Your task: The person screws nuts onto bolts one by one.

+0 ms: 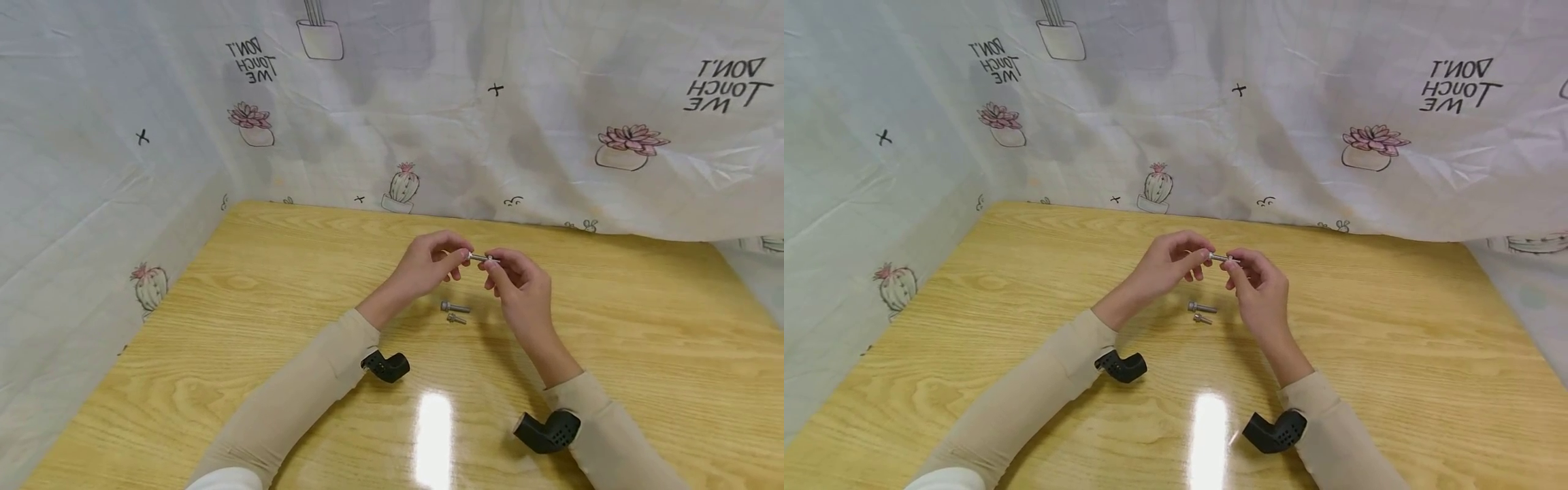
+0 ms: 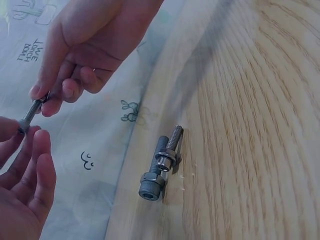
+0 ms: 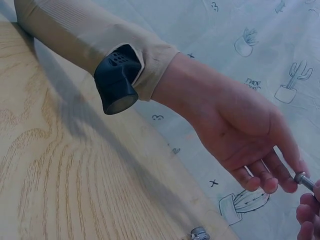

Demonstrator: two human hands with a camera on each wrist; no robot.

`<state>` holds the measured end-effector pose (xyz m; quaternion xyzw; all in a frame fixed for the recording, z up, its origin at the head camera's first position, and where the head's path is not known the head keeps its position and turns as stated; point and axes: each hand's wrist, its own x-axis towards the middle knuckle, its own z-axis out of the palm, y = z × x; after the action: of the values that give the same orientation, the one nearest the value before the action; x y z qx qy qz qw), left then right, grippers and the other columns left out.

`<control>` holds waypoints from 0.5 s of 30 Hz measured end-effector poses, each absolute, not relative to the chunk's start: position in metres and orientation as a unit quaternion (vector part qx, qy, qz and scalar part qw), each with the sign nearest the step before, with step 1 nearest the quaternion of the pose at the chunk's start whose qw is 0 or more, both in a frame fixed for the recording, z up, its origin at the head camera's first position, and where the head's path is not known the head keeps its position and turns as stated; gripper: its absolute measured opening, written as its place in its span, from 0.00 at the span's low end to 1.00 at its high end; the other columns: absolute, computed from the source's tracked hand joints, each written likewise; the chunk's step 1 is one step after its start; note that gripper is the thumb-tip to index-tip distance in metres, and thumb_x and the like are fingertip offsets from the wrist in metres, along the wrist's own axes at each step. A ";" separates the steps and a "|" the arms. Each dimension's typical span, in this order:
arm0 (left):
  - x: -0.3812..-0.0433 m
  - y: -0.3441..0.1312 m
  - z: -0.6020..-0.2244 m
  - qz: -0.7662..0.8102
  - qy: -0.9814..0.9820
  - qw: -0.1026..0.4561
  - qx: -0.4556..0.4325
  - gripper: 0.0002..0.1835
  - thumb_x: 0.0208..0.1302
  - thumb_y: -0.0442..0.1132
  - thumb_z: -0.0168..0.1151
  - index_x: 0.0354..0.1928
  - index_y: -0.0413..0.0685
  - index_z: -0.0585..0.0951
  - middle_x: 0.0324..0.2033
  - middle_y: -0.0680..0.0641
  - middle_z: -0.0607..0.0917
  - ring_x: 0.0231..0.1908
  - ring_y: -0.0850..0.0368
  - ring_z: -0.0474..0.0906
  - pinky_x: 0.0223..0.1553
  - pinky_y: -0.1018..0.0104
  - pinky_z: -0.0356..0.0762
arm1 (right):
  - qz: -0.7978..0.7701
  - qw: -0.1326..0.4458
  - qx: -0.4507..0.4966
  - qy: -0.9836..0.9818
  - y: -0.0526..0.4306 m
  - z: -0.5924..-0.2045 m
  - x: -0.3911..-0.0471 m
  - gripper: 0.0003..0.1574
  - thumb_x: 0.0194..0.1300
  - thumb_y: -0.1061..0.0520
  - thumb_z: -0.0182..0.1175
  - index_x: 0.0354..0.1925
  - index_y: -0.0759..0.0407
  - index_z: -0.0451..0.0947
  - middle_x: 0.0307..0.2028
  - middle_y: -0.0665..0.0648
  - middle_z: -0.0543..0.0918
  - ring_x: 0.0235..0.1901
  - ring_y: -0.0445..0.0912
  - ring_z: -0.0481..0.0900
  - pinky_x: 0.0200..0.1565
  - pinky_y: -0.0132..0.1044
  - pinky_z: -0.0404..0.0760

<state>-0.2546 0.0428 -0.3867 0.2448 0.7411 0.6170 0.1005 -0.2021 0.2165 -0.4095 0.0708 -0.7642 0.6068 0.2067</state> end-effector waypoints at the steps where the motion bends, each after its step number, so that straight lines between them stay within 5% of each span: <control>1: -0.255 0.042 -0.386 0.618 0.740 0.095 0.247 0.09 0.70 0.39 0.57 0.48 0.45 0.80 0.42 0.41 0.83 0.36 0.37 0.80 0.41 0.43 0.79 | 0.608 0.206 0.071 -0.763 0.216 -0.409 -0.203 0.12 0.69 0.60 0.58 0.46 0.67 0.79 0.31 0.45 0.84 0.23 0.39 0.77 0.26 0.26 0.75; 7: -0.255 0.042 -0.385 0.627 0.733 0.089 0.249 0.09 0.68 0.35 0.59 0.48 0.46 0.79 0.45 0.47 0.81 0.37 0.41 0.82 0.41 0.47 0.80 | 0.608 0.201 0.068 -0.765 0.217 -0.408 -0.204 0.12 0.69 0.59 0.58 0.46 0.67 0.79 0.30 0.42 0.84 0.23 0.37 0.77 0.27 0.26 0.75; 15: -0.255 0.046 -0.386 0.627 0.741 0.104 0.216 0.09 0.72 0.44 0.55 0.46 0.49 0.80 0.39 0.43 0.85 0.33 0.41 0.81 0.36 0.51 0.80 | 0.611 0.206 0.065 -0.762 0.220 -0.406 -0.205 0.13 0.69 0.60 0.58 0.46 0.69 0.78 0.30 0.41 0.84 0.22 0.36 0.77 0.26 0.25 0.75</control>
<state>-0.2554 0.0464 -0.3856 0.2161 0.7415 0.6266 0.1044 -0.2055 0.2199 -0.4060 0.0646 -0.7616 0.6110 0.2061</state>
